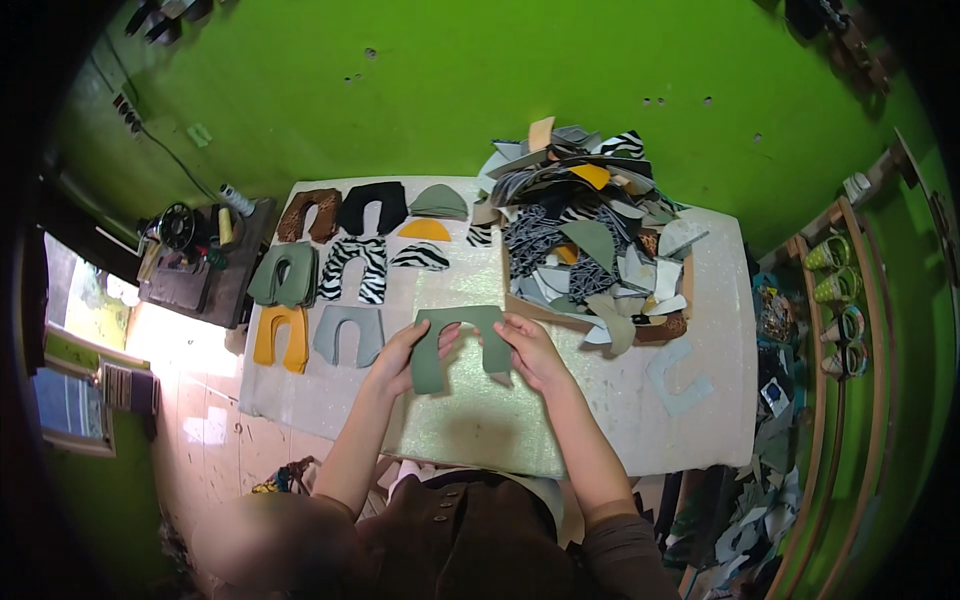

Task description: Sort various patterned and colored shoe upper materials on a workbench.

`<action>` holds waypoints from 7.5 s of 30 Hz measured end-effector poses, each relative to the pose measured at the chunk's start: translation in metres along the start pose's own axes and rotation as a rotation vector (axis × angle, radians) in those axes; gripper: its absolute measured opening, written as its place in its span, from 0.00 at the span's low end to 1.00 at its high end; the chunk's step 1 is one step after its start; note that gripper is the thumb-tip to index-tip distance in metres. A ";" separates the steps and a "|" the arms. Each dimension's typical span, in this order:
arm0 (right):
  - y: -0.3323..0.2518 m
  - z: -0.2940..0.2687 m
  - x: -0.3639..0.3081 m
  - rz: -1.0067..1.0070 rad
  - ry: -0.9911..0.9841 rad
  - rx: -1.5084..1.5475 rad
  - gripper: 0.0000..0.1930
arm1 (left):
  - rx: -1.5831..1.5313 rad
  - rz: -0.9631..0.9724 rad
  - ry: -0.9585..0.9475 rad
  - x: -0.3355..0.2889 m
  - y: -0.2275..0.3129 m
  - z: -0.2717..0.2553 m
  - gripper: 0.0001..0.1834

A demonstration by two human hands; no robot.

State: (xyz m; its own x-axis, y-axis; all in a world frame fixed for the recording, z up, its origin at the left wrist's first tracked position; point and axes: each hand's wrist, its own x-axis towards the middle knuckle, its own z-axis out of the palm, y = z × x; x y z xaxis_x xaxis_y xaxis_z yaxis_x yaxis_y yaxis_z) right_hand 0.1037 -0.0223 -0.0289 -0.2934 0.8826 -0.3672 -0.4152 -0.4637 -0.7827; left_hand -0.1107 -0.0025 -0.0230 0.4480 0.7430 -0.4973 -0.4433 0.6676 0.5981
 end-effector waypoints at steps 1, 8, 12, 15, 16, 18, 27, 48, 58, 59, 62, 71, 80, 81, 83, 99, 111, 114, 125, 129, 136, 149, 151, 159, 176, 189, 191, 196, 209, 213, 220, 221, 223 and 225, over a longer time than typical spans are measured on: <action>0.009 0.000 0.004 -0.021 0.027 0.205 0.14 | -0.228 -0.043 -0.083 0.001 -0.003 -0.007 0.22; 0.040 0.032 0.025 0.199 -0.151 0.750 0.16 | -0.639 0.006 -0.155 -0.011 0.004 -0.052 0.23; 0.057 0.069 0.046 0.159 -0.211 0.617 0.18 | -0.701 0.088 -0.138 -0.015 0.016 -0.085 0.22; 0.078 0.097 0.076 0.163 -0.179 0.491 0.20 | -0.677 0.117 -0.099 -0.013 0.032 -0.120 0.21; 0.085 0.109 0.085 0.206 -0.167 0.505 0.21 | -0.694 0.107 -0.142 -0.014 0.038 -0.137 0.21; 0.087 0.136 0.102 0.246 -0.125 0.499 0.20 | -0.714 0.109 -0.177 -0.023 0.059 -0.162 0.21; 0.084 0.247 0.218 0.232 -0.154 0.388 0.17 | 0.005 0.360 0.188 -0.043 0.185 -0.249 0.21; 0.149 0.305 0.280 -0.547 0.239 -1.733 0.31 | 2.084 0.716 0.766 0.003 0.209 -0.310 0.25; 0.118 0.304 0.243 -0.631 0.217 -1.483 0.29 | 2.056 0.768 0.803 -0.010 0.206 -0.273 0.22; 0.109 0.295 0.236 -0.660 0.196 -1.421 0.28 | 2.056 0.778 0.802 -0.012 0.202 -0.259 0.22; 0.094 0.256 0.205 -0.684 0.229 -1.369 0.25 | 1.974 0.907 0.748 -0.014 0.179 -0.209 0.21; 0.048 0.114 0.079 -0.639 0.353 -1.171 0.17 | 1.728 0.949 0.291 0.026 0.041 -0.047 0.22; -0.017 -0.004 0.003 -0.671 0.505 -1.138 0.09 | 1.564 1.113 0.044 0.067 -0.026 0.077 0.17; -0.024 -0.015 0.003 -0.785 0.540 -1.194 0.09 | 1.543 1.083 0.015 0.066 -0.027 0.086 0.16; -0.043 -0.036 0.004 -0.803 0.642 -1.219 0.10 | 1.547 1.105 0.031 0.067 -0.026 0.096 0.15; -0.113 -0.112 0.025 -0.638 0.674 -1.406 0.14 | 1.204 0.639 0.060 0.097 0.002 0.083 0.15; -0.127 -0.073 0.036 -0.292 -0.280 -0.857 0.14 | 0.307 0.382 -0.226 0.110 0.007 0.087 0.33; -0.128 -0.074 0.046 -0.193 -0.272 -0.876 0.13 | 0.216 0.251 -0.261 0.109 0.010 0.086 0.24; -0.088 -0.091 0.044 0.052 -0.097 -1.671 0.17 | -0.101 0.172 -0.127 0.111 0.014 0.074 0.18; -0.090 -0.106 0.043 -0.131 -0.109 -1.528 0.13 | -0.116 0.161 -0.120 0.108 0.013 0.073 0.18; -0.140 -0.094 0.021 -0.404 0.120 -0.950 0.10 | -0.094 0.148 -0.142 0.103 0.014 0.072 0.18; -0.139 -0.037 0.042 -0.371 -0.250 -1.377 0.10 | -0.113 -0.141 -0.279 0.096 0.011 0.079 0.20; -0.133 -0.038 0.049 -0.323 -0.239 -1.437 0.11 | -0.137 -0.181 -0.303 0.093 0.012 0.079 0.21; -0.125 -0.019 0.058 -0.297 -0.284 -1.515 0.12 | 0.020 -0.135 -0.334 0.091 0.014 0.066 0.21; -0.060 0.012 0.149 -0.029 0.053 -0.313 0.08 | 0.485 0.067 -0.064 0.114 0.127 -0.012 0.15; -0.041 0.023 0.271 -0.464 0.622 -0.972 0.04 | 1.329 0.712 0.408 0.220 0.155 -0.079 0.13; -0.039 0.022 0.280 -0.694 0.692 -1.292 0.02 | 1.269 0.689 0.408 0.228 0.155 -0.075 0.15; -0.039 0.023 0.285 -0.400 0.590 -1.537 0.09 | 1.751 0.806 0.442 0.234 0.153 -0.074 0.17; -0.004 0.032 0.285 -0.548 0.566 -1.815 0.27 | 2.161 0.963 0.405 0.222 0.115 -0.081 0.26; -0.006 0.038 0.257 -0.602 0.507 -1.797 0.26 | 2.219 0.935 0.445 0.187 0.104 -0.045 0.30; -0.019 0.060 0.119 -0.600 0.524 -1.357 0.19 | 1.855 1.115 0.146 0.103 0.064 0.016 0.21; -0.021 0.058 0.104 -0.679 0.517 -1.339 0.19 | 1.801 1.118 0.105 0.096 0.058 0.022 0.19; -0.023 0.050 0.078 -0.739 0.528 -1.310 0.19 | 1.757 1.147 0.082 0.090 0.044 0.035 0.15; -0.030 0.043 0.048 -0.779 0.596 -1.248 0.17 | 1.709 1.132 0.008 0.084 0.033 0.051 0.15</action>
State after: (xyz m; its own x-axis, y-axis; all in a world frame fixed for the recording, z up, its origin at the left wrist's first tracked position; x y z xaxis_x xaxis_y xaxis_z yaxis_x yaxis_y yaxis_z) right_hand 0.0648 0.0303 -0.0008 0.1344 0.9054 0.4028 0.7298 0.1845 -0.6583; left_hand -0.0481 0.0792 -0.0134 0.5487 0.7103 0.4410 0.5635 -0.7038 0.4325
